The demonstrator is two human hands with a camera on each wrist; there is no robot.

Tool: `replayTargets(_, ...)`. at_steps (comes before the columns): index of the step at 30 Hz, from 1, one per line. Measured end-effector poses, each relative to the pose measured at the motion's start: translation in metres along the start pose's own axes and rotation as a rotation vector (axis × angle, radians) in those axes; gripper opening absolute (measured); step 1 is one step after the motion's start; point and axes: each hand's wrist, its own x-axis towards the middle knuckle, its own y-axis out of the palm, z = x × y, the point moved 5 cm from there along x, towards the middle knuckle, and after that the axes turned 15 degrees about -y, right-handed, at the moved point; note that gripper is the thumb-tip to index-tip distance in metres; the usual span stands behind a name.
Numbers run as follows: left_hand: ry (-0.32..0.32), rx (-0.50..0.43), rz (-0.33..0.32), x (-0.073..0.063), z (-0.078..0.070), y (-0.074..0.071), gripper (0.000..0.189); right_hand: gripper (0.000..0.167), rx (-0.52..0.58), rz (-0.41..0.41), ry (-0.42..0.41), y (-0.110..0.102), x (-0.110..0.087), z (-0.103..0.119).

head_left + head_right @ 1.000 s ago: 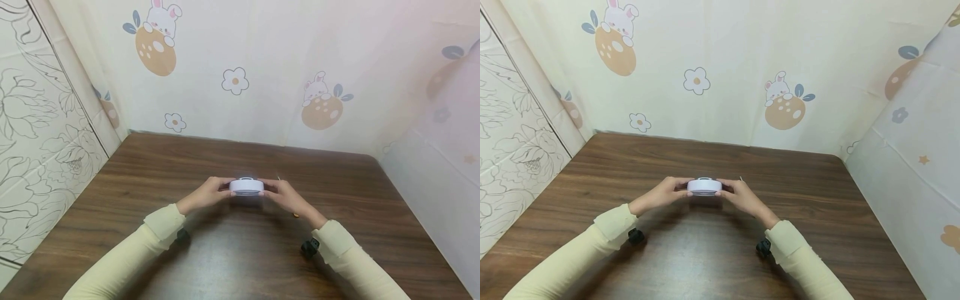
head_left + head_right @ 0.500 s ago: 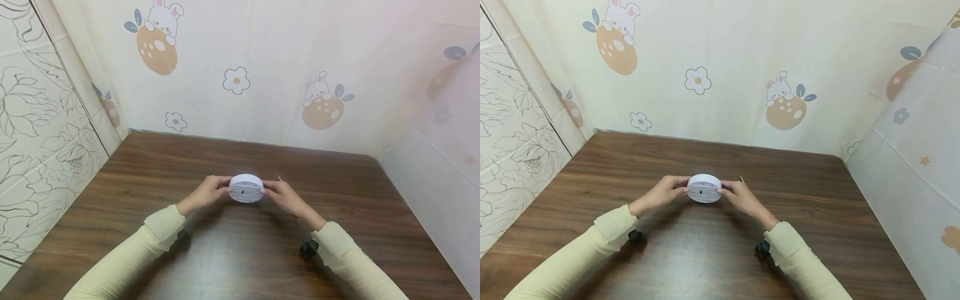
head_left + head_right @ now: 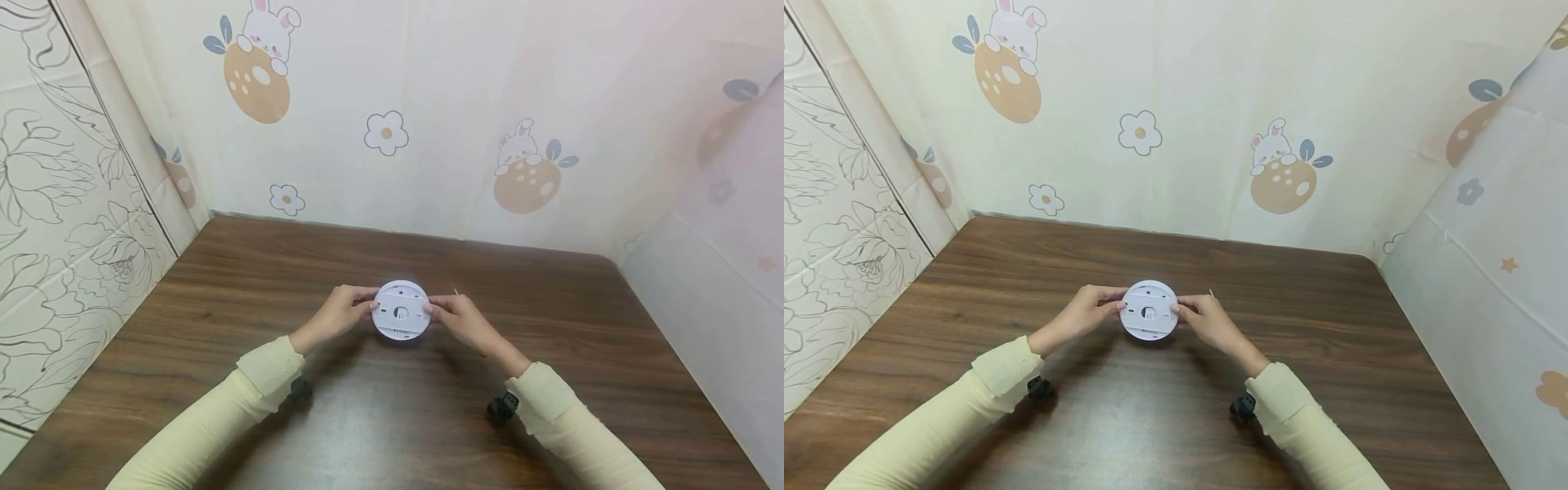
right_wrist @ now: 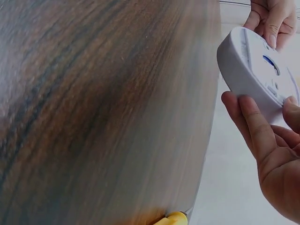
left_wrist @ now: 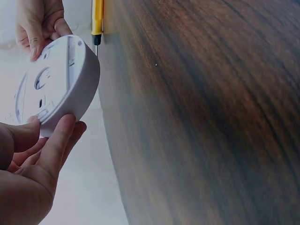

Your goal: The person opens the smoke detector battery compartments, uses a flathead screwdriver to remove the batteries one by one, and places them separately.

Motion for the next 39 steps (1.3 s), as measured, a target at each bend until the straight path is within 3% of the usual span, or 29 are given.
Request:
replayTargets(10, -0.115, -0.089, 0.020, -0.002, 0.005, 0.001, 0.029, 0.031, 0.025, -0.037, 0.079, 0.001, 0.000, -0.001)
replayTargets(20, -0.221, -0.134, 0.002, 0.000, 0.014, 0.007, 0.025, 0.037, 0.126, -0.068, 0.246, 0.003, 0.000, -0.012)
replayTargets(33, -0.327, -0.122, -0.013, 0.002, 0.022, 0.014, 0.021, 0.036, 0.162, -0.041, 0.302, 0.011, -0.001, -0.026)
replayTargets(39, -0.321, -0.128, -0.002, 0.003, 0.029, 0.019, 0.021, 0.035, 0.205, -0.036, 0.315, 0.015, -0.002, -0.034)
